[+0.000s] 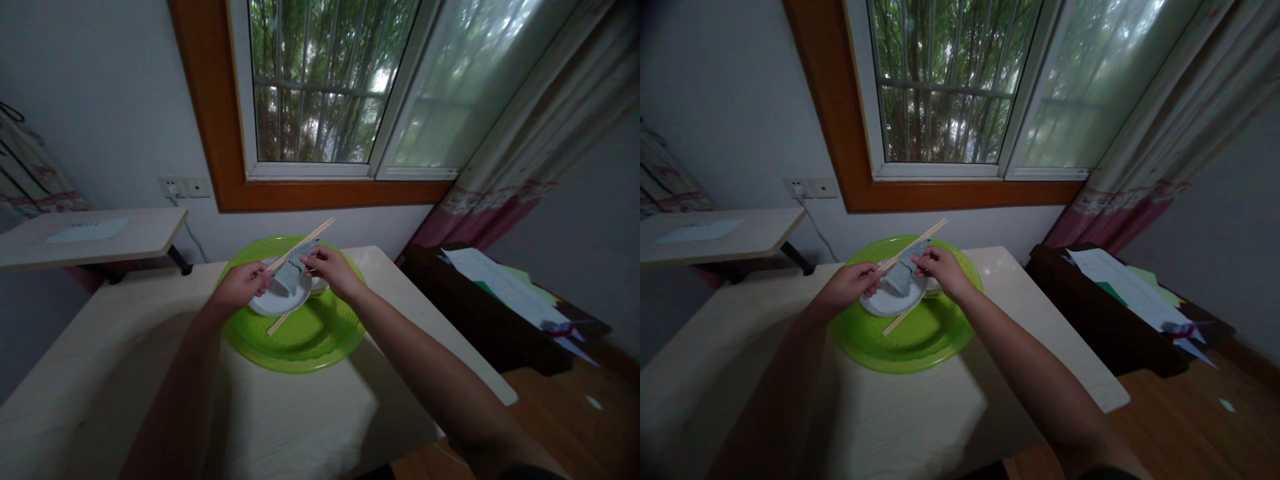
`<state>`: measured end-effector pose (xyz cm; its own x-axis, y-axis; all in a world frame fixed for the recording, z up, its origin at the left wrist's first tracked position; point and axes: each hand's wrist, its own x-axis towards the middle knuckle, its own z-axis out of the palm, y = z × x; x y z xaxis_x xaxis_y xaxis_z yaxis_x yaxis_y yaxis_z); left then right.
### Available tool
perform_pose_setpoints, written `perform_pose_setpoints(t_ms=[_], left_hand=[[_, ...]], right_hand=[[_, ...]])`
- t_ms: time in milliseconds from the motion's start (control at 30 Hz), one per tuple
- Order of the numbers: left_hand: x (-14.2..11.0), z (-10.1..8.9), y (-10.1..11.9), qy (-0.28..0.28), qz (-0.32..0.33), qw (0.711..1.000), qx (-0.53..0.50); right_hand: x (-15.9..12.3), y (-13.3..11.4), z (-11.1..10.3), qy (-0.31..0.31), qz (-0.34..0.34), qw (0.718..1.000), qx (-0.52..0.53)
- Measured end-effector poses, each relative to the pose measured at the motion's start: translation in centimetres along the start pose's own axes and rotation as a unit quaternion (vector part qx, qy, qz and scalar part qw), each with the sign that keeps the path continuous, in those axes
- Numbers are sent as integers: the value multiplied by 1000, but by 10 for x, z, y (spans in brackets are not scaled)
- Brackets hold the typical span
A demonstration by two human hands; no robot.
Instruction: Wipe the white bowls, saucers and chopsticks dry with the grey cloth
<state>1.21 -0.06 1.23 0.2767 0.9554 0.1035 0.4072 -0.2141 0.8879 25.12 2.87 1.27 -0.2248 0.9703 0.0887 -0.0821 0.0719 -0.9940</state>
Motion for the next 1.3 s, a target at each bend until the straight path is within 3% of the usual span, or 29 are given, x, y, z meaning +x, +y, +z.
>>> perform_pose_setpoints(t_ms=[100, 200, 333, 467, 567, 700, 767, 867, 1033, 1300], left_hand=[[0, -2, -5, 53, 5, 998, 16], [-2, -2, -10, 77, 8, 995, 64], [-10, -2, -13, 105, 24, 983, 152], [-21, -5, -11, 113, 58, 962, 241], [-24, -6, -12, 89, 66, 962, 248], [-21, -8, -16, 52, 84, 968, 229], [-18, -10, -17, 38, 83, 971, 221], [-15, -14, -13, 29, 70, 978, 197], [-12, -17, -1, 33, 82, 986, 145], [-19, -34, 8, 50, 80, 985, 143]], right_hand=[[-4, -5, -13, 35, -39, 998, -45], [-9, -13, -26, 96, -124, 980, -124], [-17, -26, -35, 158, -250, 913, -279], [-18, -33, -33, 166, -346, 841, -382], [-11, -32, -22, 95, -375, 814, -433], [1, -25, 0, -102, -356, 793, -484], [5, -22, 8, -175, -316, 791, -494], [6, -17, 13, -216, -256, 809, -483], [4, -18, 5, -224, -227, 841, -437], [-4, -37, -12, -201, -242, 851, -421]])
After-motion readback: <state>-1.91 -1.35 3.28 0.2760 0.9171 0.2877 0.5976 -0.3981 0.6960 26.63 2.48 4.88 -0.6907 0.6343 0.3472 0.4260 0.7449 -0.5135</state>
